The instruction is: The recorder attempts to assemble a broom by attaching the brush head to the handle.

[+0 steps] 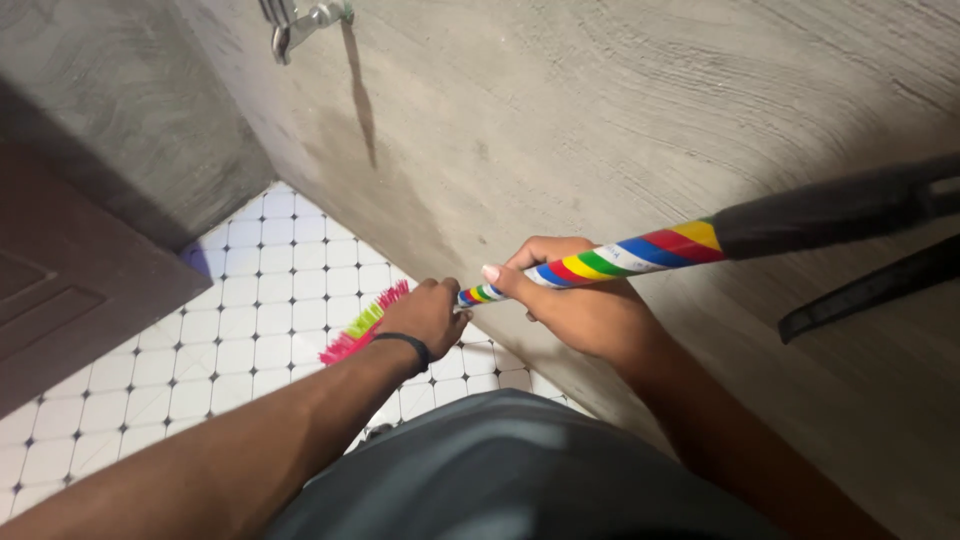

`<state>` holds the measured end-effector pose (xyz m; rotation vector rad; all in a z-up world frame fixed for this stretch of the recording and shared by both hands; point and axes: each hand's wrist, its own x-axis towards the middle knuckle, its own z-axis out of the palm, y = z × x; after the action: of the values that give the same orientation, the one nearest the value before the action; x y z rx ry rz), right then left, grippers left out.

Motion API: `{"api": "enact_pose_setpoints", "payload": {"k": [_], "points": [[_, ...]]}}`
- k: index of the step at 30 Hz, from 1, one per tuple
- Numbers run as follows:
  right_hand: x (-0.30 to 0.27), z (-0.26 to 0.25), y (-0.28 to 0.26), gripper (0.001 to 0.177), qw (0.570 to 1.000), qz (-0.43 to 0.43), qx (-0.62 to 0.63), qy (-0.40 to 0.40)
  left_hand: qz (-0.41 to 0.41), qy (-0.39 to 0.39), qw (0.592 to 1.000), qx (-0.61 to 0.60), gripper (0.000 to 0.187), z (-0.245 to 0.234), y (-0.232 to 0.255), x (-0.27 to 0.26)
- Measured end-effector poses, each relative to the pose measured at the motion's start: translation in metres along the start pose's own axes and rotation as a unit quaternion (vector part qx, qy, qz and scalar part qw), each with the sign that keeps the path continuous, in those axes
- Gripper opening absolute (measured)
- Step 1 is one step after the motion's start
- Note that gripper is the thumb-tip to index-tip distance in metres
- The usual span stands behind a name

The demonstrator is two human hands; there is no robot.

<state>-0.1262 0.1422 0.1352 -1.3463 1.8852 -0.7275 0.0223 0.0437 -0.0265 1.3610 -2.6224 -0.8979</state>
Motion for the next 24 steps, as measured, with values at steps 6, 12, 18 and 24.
{"api": "enact_pose_setpoints", "payload": {"k": [6, 12, 18, 24], "points": [[0.006, 0.000, 0.013, 0.029, 0.998, -0.025, -0.019, 0.047, 0.012, -0.039, 0.999, 0.014, 0.043, 0.004, 0.006, 0.008], [0.010, 0.017, 0.059, 0.023, 0.984, -0.134, 0.117, -0.029, 0.001, -0.036, 0.998, 0.046, 0.043, 0.010, 0.012, 0.004], [0.007, 0.028, 0.054, 0.020, 0.999, 0.004, 0.018, -0.030, 0.004, -0.072, 0.993, 0.092, 0.047, 0.013, 0.016, -0.005], [-0.002, 0.019, 0.044, 0.014, 0.998, -0.018, -0.043, -0.030, 0.018, -0.079, 0.994, 0.070, 0.050, 0.021, 0.014, -0.008]]}}
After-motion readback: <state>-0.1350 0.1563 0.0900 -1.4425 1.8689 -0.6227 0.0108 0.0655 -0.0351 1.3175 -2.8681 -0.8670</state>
